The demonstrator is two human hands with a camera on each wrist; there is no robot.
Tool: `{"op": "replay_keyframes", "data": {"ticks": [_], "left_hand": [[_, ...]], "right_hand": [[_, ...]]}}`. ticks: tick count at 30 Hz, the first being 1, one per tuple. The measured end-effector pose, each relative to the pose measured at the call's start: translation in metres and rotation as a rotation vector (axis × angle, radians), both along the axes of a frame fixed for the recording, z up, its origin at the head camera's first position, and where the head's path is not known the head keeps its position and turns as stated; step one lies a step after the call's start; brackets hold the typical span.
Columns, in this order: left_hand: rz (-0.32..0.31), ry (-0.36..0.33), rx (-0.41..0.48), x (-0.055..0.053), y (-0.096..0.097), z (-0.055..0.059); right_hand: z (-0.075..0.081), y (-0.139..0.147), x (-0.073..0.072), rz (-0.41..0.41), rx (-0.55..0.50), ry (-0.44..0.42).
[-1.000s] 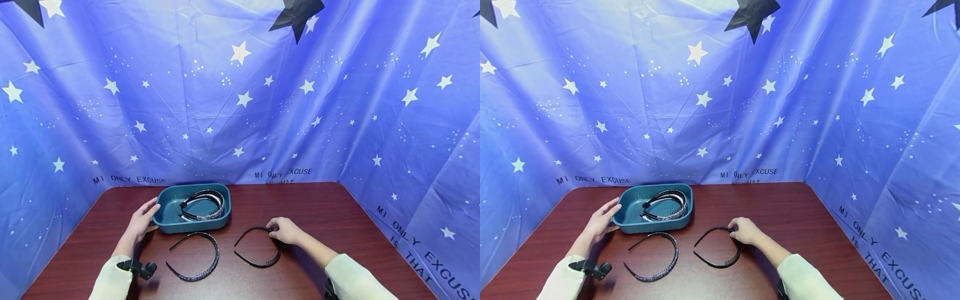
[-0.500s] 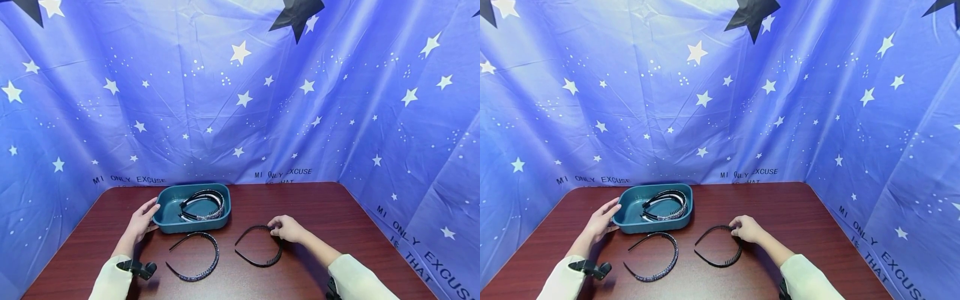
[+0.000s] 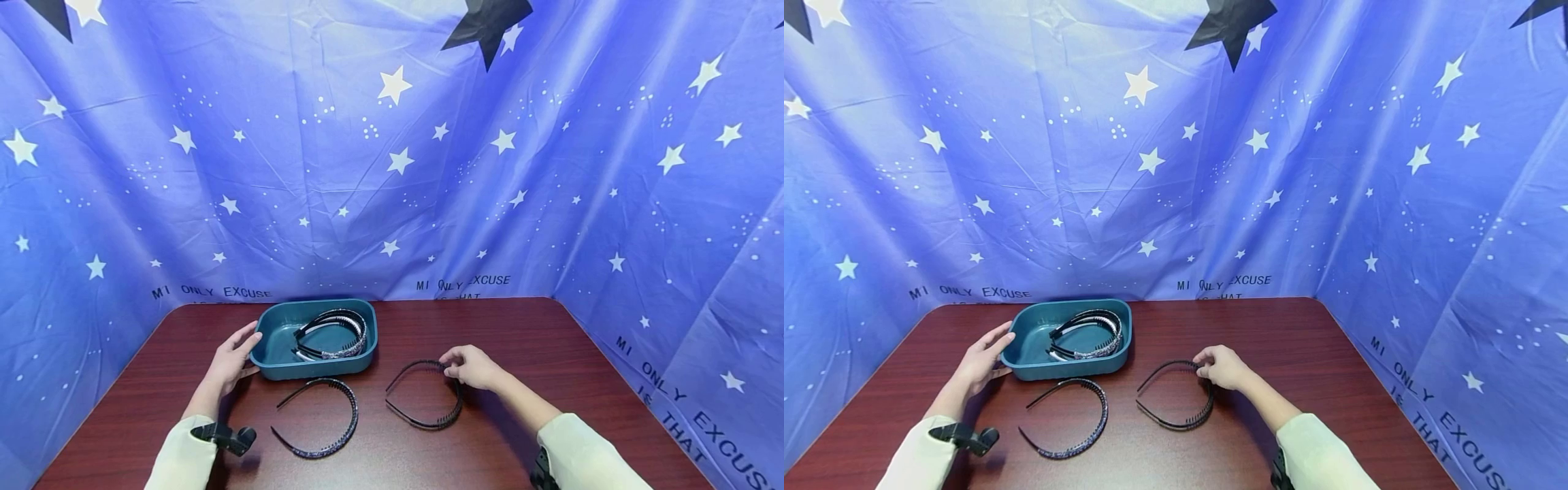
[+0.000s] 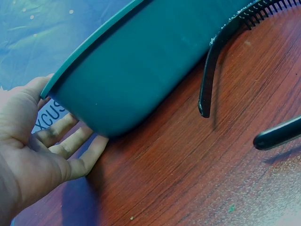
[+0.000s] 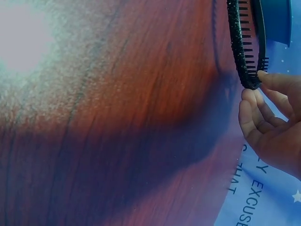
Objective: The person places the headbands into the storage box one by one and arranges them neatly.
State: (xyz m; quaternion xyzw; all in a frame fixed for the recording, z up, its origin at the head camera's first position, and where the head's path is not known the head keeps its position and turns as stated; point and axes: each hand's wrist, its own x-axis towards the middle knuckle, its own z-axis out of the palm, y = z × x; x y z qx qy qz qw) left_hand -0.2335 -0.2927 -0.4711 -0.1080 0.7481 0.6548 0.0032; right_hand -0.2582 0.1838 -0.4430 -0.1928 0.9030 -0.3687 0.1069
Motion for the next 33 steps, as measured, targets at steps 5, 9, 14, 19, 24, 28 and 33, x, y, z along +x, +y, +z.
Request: {"op": "replay_keyframes", "data": {"ticks": [5,9,14,19,24,28,33], "left_hand": [[0.003,-0.003,-0.002,0.0,0.0,0.002],[0.001,-0.001,-0.003,0.0,0.0,0.003],[0.002,-0.003,-0.009,0.001,0.0,0.003],[0.004,-0.006,-0.008,0.001,0.0,0.002],[0.004,-0.006,-0.012,0.001,0.0,0.003],[0.001,-0.007,-0.015,0.001,0.0,0.003],[0.004,-0.012,-0.015,0.0,0.0,0.003]], "right_hand": [[0.006,0.001,-0.002,-0.016,-0.02,-0.001],[0.011,0.002,-0.006,-0.031,-0.026,0.0],[0.016,0.003,-0.009,-0.037,-0.045,-0.001],[0.017,0.004,-0.009,-0.028,-0.058,-0.003],[0.016,0.003,-0.009,-0.039,-0.065,0.001],[0.018,0.001,-0.009,-0.06,-0.069,-0.002],[0.023,-0.001,-0.009,-0.079,-0.076,-0.003]]}}
